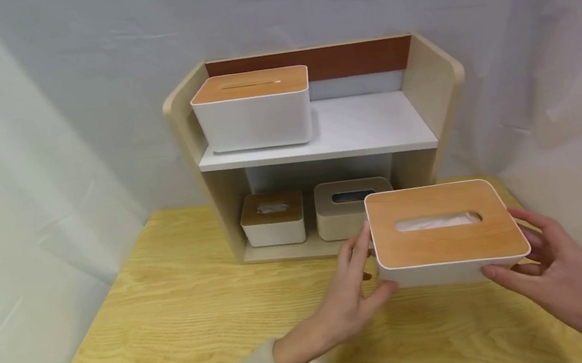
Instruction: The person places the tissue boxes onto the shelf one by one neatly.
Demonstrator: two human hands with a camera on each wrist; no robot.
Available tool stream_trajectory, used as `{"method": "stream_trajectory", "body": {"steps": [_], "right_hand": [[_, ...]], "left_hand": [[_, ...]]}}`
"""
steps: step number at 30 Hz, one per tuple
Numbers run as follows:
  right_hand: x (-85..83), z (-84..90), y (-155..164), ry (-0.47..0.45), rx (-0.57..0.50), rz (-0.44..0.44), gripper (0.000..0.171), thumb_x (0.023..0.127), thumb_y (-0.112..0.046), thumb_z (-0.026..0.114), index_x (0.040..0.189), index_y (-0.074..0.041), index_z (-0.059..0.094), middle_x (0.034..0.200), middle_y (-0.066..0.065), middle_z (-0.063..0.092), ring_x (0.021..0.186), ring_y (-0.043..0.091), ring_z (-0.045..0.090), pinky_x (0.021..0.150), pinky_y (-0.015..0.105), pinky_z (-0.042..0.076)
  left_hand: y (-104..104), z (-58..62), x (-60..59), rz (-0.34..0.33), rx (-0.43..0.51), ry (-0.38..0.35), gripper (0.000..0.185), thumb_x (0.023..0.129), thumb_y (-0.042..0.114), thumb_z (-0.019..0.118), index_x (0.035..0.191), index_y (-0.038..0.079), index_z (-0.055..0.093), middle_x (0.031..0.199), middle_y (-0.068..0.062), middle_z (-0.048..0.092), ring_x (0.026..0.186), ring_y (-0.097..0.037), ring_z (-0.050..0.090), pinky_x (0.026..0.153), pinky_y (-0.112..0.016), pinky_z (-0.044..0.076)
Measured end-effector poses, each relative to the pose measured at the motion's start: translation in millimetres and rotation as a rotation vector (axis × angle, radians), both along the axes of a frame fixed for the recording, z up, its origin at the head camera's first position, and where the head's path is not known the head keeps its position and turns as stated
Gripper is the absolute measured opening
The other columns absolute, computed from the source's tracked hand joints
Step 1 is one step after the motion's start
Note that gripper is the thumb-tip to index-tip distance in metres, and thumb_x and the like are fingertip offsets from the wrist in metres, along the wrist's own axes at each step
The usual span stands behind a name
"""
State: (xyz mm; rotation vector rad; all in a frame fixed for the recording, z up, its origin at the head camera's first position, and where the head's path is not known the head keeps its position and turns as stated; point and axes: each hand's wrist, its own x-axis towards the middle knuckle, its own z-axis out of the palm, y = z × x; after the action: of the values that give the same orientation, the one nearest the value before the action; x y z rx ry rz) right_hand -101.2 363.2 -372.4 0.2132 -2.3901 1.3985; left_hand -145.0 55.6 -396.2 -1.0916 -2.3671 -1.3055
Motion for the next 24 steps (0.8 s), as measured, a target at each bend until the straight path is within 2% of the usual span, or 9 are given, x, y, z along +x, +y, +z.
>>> {"method": "stream_trajectory", "body": {"steps": [3, 10, 17, 19, 24], "right_hand": [[-2.5, 10.4, -9, 0.044, -0.070, 0.057, 0.096, 0.073, 0.030, 0.067, 0.152, -0.014, 0.035, 0.125, -0.026, 0.057, 0.088, -0.006, 0.067, 0.064, 0.013, 0.054], [-6.3, 31.0, -25, 0.170, -0.060, 0.109, 0.091, 0.071, 0.034, 0.064, 0.149, -0.006, 0.038, 0.128, -0.019, 0.060, 0.092, -0.005, 0.067, 0.066, 0.011, 0.053], [-14.1, 50.5, -40, 0.246, -0.227, 0.231, 0.084, 0.071, 0.037, 0.057, 0.146, 0.005, 0.039, 0.131, -0.006, 0.064, 0.096, 0.003, 0.069, 0.070, 0.011, 0.053], [-16.4, 56.1, -42, 0.253, -0.178, 0.196, 0.084, 0.073, 0.036, 0.057, 0.147, 0.003, 0.039, 0.132, -0.009, 0.062, 0.096, 0.000, 0.068, 0.069, 0.010, 0.053], [-24.2, 73.0, -46, 0.240, 0.046, 0.001, 0.084, 0.078, 0.025, 0.065, 0.151, -0.008, 0.039, 0.135, -0.015, 0.055, 0.099, -0.011, 0.061, 0.071, 0.006, 0.050]], "left_hand": [[-7, 6.9, -1.3, 0.013, 0.010, 0.037, 0.094, 0.093, 0.018, 0.070, 0.160, 0.009, 0.006, 0.142, -0.020, 0.037, 0.121, -0.021, 0.051, 0.096, -0.021, 0.047], [-23, 27.6, -4.9, 0.009, 0.073, 0.096, 0.090, 0.093, 0.016, 0.071, 0.160, 0.008, 0.011, 0.140, -0.021, 0.039, 0.117, -0.024, 0.052, 0.087, -0.018, 0.049], [-35, 46.5, -11.1, 0.023, 0.151, 0.152, 0.084, 0.093, 0.013, 0.070, 0.159, 0.007, 0.019, 0.141, -0.021, 0.042, 0.120, -0.028, 0.054, 0.081, -0.019, 0.054], [-37, 52.1, -12.9, 0.029, 0.160, 0.179, 0.082, 0.093, 0.012, 0.070, 0.158, 0.007, 0.021, 0.141, -0.022, 0.042, 0.119, -0.029, 0.055, 0.078, -0.017, 0.054], [-40, 68.9, -21.7, 0.042, 0.177, 0.245, 0.081, 0.093, 0.012, 0.070, 0.157, 0.004, 0.022, 0.140, -0.023, 0.043, 0.117, -0.030, 0.057, 0.074, -0.013, 0.052]]}}
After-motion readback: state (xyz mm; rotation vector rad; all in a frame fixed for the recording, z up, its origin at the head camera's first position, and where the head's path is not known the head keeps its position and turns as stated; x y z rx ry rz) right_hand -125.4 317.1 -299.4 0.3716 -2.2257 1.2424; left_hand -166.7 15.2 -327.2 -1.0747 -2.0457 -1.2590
